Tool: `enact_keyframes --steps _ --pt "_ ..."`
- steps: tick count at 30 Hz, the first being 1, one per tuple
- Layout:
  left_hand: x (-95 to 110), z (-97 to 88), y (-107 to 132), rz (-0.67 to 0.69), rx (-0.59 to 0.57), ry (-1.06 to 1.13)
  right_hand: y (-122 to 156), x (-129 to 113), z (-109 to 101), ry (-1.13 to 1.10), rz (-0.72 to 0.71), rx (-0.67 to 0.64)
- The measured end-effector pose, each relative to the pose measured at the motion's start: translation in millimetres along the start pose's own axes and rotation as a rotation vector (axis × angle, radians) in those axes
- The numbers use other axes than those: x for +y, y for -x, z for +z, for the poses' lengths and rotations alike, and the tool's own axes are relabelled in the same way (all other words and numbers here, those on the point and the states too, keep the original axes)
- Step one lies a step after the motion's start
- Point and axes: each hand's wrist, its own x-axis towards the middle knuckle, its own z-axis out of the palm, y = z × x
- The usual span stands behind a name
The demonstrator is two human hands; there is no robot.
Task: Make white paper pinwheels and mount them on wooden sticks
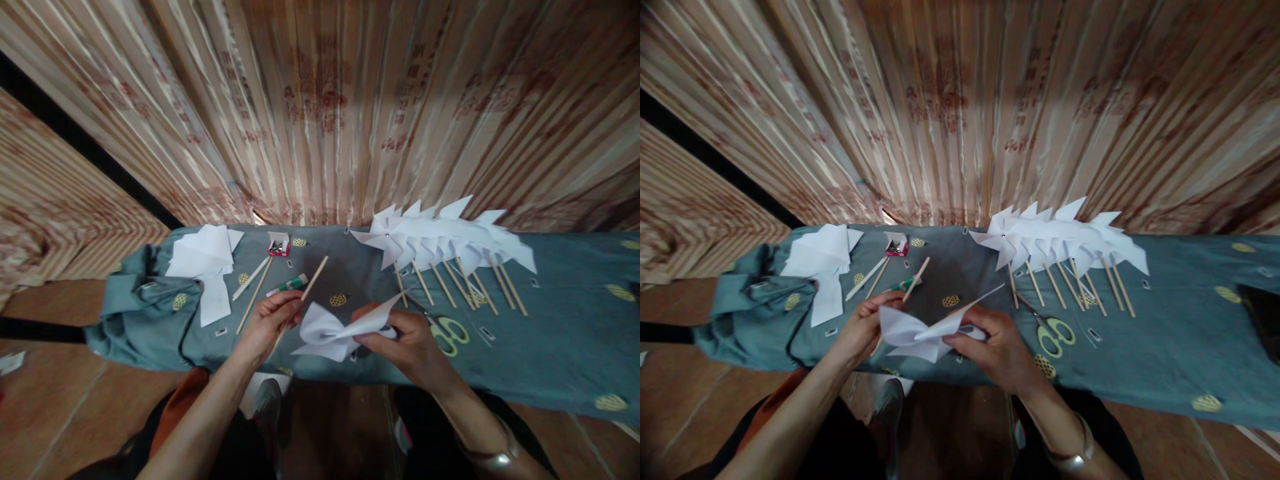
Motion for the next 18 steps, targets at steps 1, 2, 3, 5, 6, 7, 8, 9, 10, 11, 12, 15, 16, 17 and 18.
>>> enact_keyframes --steps 1,2,3,5,6,7,8,9,10,11,12,15,16,17,18 --pt "-5 6.7 0 -0.07 -0.017 0.043 2 -2 2 0.059 -0.048 0.018" --pt "-10 12.5 -1 -0.134 -0.038 0.06 4 -4 3 0.109 -0.097 0.04" --pt "-14 17.4 -1 -0.182 -0.063 0.06 5 -4 3 0.152 -0.15 0.07" --pt "-20 24.5 -2 -0.224 -0.134 0.031 6 -3 1 0.232 -0.261 0.116" --pt "-22 26.9 -1 -0.22 -0.167 0.023 6 -2 -1 0.276 -0.314 0.13" --pt "-24 28.6 0 -0.211 -0.192 0.027 7 -1 -3 0.324 -0.362 0.144" --pt "-26 30.0 1 -0.205 -0.202 0.043 7 -1 -5 0.373 -0.407 0.159" --pt "-28 30.9 3 -0.209 -0.196 0.068 8 -1 -7 0.421 -0.443 0.178" --pt "-29 31.7 4 -0.221 -0.187 0.089 8 -1 -9 0.465 -0.469 0.204" --pt "-31 32.5 5 -0.239 -0.177 0.109 9 -2 -11 0.502 -0.491 0.232" --pt "-32 33.2 6 -0.259 -0.175 0.122 9 -2 -12 0.534 -0.51 0.254" --pt "-35 35.7 8 -0.304 -0.22 0.157 10 -6 -13 0.613 -0.558 0.313" --pt "-36 36.6 8 -0.313 -0.24 0.166 10 -7 -13 0.635 -0.572 0.334" --pt "-36 37.3 9 -0.319 -0.259 0.172 10 -8 -13 0.656 -0.582 0.354" --pt "-36 38.0 9 -0.321 -0.273 0.175 10 -9 -12 0.671 -0.59 0.369"
